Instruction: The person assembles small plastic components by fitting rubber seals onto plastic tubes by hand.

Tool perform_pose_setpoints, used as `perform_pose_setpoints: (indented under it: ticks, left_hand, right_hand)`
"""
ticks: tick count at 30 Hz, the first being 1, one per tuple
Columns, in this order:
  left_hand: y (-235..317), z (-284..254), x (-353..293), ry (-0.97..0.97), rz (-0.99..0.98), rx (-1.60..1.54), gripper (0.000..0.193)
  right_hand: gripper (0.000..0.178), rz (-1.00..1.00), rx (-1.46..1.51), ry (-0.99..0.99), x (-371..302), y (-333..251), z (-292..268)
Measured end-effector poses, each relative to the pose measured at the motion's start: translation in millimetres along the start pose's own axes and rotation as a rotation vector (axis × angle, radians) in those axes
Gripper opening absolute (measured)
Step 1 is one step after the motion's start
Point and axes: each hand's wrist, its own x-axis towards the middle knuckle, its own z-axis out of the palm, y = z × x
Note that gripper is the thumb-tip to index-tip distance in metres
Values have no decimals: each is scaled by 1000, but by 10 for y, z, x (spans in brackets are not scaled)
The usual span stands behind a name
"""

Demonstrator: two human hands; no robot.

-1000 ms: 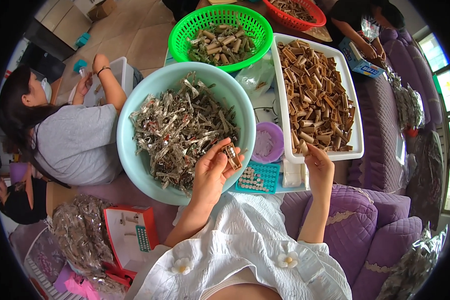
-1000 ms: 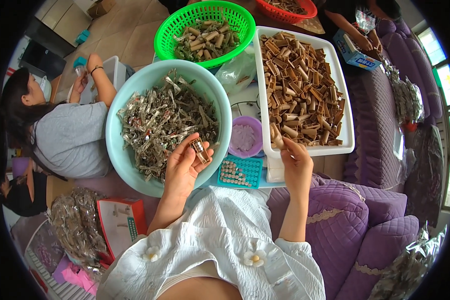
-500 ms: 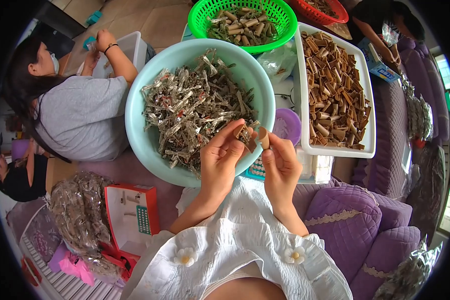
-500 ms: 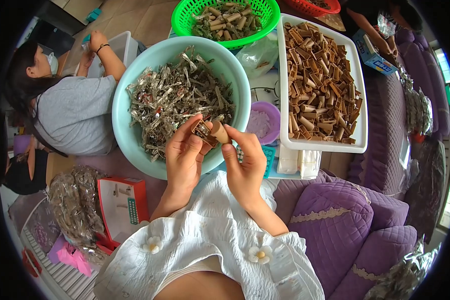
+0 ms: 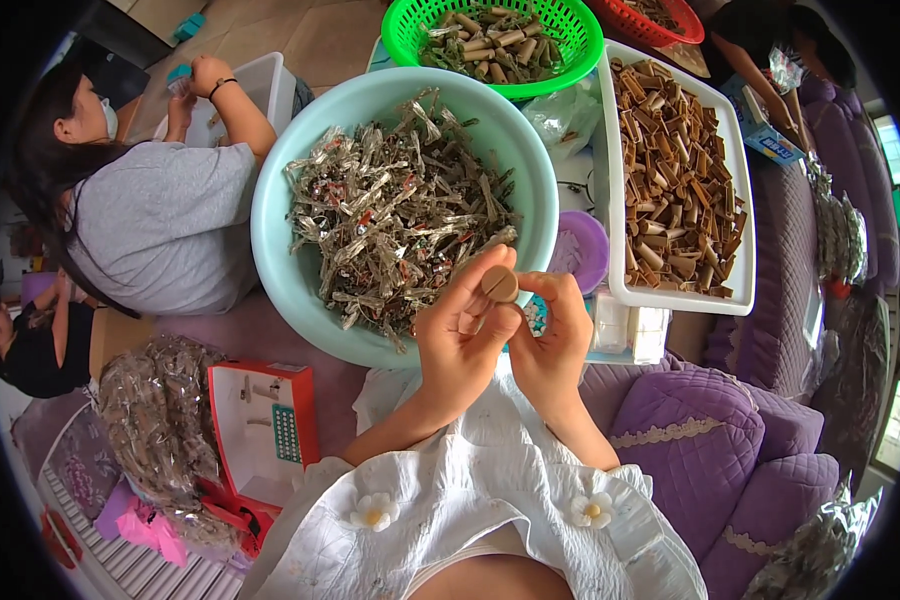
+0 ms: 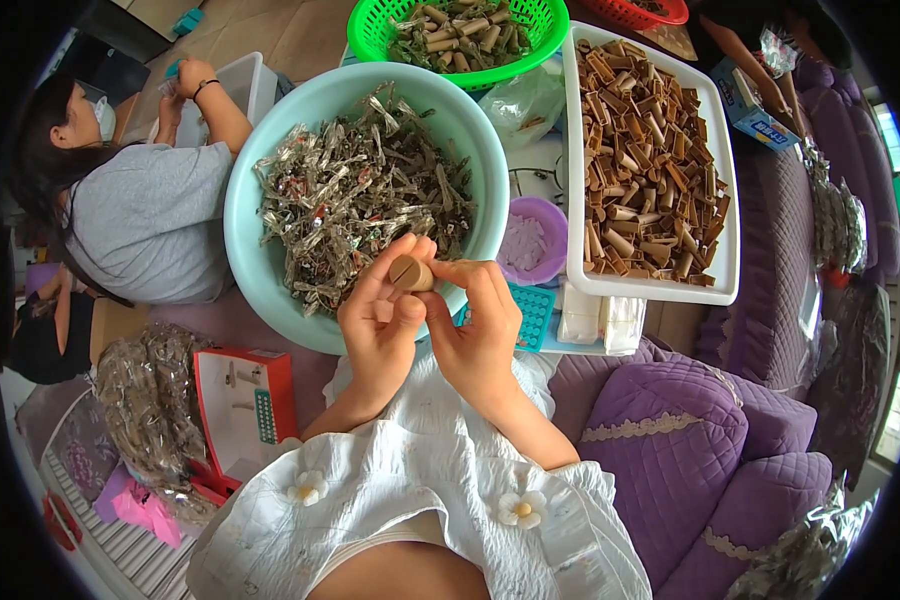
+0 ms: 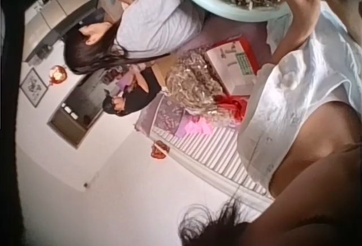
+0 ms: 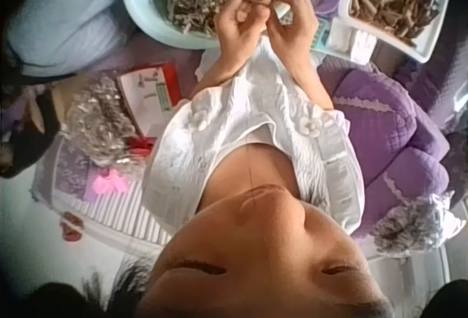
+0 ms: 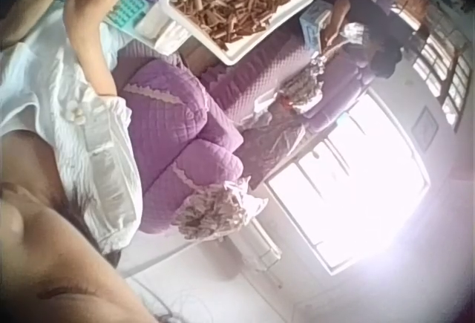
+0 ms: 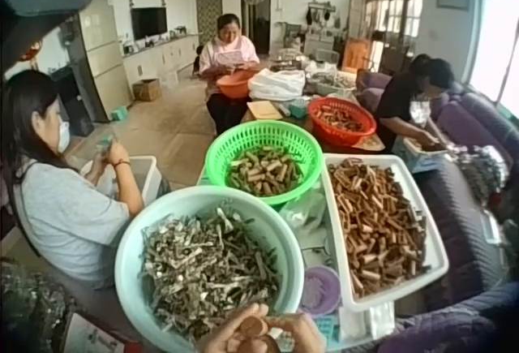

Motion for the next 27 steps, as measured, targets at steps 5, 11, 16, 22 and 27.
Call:
perform_pose_setpoints:
  ticks: [5,11,16,22,27]
  left_hand:
    - [-84,-1,2,-32,275,413,31]
    - [-144,41,-59,12,63,198,28]
    - [-188,-190,19,103,-198,-316,37]
    - [-173,-461,102,140,-407,-544,43]
    - [-149,-398,43,99,-479,-594,40]
  right_hand:
    - [31,-19,-132,-214,32,-38,-55]
    - [29,25,-123,-212,-87,102,26]
    - [15,372,-53,-120,138,314,-290]
    - [15,199,-618,-121,309,987,-344]
    - [17,386,-847,-362,426,1585,-115]
